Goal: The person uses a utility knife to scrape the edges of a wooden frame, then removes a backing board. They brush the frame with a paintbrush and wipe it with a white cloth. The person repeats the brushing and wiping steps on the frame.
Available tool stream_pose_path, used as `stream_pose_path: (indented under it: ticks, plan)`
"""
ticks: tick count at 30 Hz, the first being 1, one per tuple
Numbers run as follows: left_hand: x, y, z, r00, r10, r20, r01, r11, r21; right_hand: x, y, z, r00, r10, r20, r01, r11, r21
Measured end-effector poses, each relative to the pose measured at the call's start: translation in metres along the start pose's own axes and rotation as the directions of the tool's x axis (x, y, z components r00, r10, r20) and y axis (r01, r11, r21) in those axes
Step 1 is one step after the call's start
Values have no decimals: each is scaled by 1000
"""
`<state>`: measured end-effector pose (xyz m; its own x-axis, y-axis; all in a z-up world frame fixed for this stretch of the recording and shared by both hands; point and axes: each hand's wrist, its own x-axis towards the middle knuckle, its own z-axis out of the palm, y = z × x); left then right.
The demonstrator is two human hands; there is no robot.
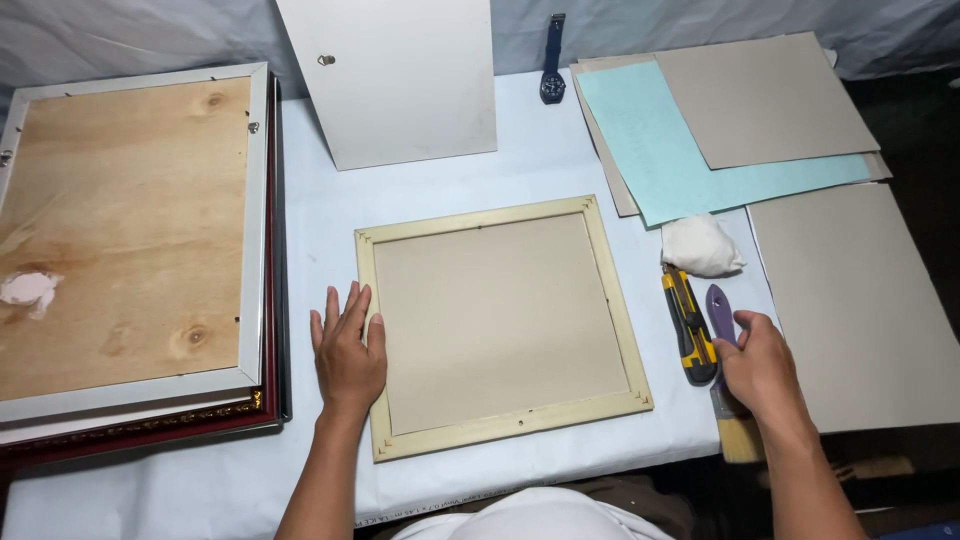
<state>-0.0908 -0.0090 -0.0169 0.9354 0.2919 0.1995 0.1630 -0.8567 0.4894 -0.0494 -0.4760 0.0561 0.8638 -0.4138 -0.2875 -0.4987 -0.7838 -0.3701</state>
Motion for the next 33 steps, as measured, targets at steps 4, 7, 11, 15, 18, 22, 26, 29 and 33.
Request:
stream_pose_path:
  ticks: [4,7,11,15,18,22,26,29,33]
  plan:
    - [4,-1,-1,999,-28,18,28,1000,14,-2,-19,-22,999,13,-35,-10,996,86]
    - [3,4,-5,1000,-9,12,9,1000,-7,0,-22,-22,997,-45,55,53,987,-150]
    - [8,4,-9,998,-53,19,53,999,-10,3,-21,-6,990,-31,139,74,945,-319]
    - [2,-2,-5,999,-39,20,39,999,4,-10,-33,-12,987,78,143,-54,985,-162]
    - [3,-2,-5,1000,-31,1,31,1000,2,-3,-12,-13,985,94,144,-57,969,-240]
    - [1,-3,-4,999,-39,5,39,999,1,-4,-3,-10,970,160,183,-121,971,-208]
    - [1,-2,-3,998,-54,14,54,999,-6,4,7,-13,975,50,218,-43,998,-36]
    - [2,-1,-6,998,-59,3,59,998,-6,-3,-18,-30,975,88,204,-78,995,-56]
    - [1,0,-6,998,-59,2,59,998,-11,6,-28,-55,999,16,-32,-14,998,57]
